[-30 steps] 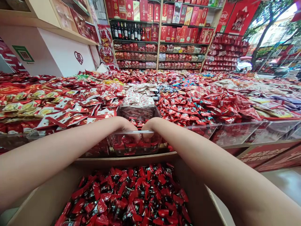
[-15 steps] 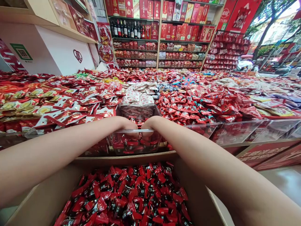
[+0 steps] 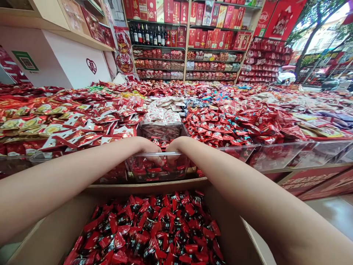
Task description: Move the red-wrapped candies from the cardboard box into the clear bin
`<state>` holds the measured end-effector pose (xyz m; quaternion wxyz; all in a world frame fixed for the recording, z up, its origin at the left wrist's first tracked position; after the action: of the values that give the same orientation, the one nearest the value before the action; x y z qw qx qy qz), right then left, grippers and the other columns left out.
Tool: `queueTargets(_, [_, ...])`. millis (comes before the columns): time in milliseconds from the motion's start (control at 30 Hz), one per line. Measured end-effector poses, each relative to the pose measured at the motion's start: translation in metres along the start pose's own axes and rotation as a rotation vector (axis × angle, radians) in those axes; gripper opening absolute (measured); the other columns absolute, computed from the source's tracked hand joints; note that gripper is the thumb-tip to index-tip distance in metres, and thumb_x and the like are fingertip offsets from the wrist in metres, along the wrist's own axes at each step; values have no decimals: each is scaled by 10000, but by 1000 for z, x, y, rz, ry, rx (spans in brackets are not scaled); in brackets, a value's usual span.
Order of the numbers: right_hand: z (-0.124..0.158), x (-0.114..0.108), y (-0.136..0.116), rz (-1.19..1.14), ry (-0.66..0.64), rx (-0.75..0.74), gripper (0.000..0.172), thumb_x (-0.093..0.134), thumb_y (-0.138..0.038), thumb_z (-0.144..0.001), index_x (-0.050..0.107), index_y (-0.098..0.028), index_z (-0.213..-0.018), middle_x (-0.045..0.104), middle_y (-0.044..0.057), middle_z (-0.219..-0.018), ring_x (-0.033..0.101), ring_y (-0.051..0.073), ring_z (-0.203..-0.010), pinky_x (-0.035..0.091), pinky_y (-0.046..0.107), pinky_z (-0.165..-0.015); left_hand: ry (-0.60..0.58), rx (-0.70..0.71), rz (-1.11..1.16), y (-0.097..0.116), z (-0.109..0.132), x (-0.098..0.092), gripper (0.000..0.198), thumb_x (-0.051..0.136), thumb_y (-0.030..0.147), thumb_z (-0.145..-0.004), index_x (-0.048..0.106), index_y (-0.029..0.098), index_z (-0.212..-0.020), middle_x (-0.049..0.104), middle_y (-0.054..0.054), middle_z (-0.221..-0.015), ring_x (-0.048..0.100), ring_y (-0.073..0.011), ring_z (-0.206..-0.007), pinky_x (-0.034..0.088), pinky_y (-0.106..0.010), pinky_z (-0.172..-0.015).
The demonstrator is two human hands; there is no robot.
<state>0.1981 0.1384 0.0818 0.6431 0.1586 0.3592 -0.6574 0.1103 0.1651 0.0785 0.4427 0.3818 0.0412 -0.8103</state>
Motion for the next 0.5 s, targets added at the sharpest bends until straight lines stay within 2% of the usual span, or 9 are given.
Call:
queueTargets(233, [-3, 4, 4, -15, -94, 35, 231, 587, -294, -564, 583, -115, -711, 552, 16, -549, 533, 143, -533, 420, 254, -471, -18, 66, -26, 7, 7, 0, 330, 618, 374, -502, 627, 225, -796, 630, 10, -690, 538, -180, -657, 415, -280, -627])
queueTargets(400, [-9, 1, 4, 8, -18, 13, 234, 579, -285, -571, 594, -121, -737, 577, 30, -584, 543, 150, -552, 420, 256, -489, -9, 67, -30, 5, 6, 0, 380, 625, 378, -493, 609, 236, -845, 626, 7, -782, 538, -173, -674, 421, -271, -617])
queueTargets(500, [-9, -1, 1, 24, 14, -48, 289, 592, -276, -555, 587, -136, -807, 590, 24, -630, 546, 147, -580, 414, 244, -505, -3, 48, -41, 2, 4, 0, 415, 641, 370, -472, 602, 235, -862, 627, -2, -785, 539, -182, -687, 423, -285, -628])
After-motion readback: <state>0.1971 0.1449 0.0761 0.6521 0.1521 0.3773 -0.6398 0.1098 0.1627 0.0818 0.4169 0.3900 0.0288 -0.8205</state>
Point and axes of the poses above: each hand's wrist, its own z-axis away from the middle knuckle, its own x-axis out of the palm, y = z × x, the point moved 3 cm from there along -z, towards the middle knuckle
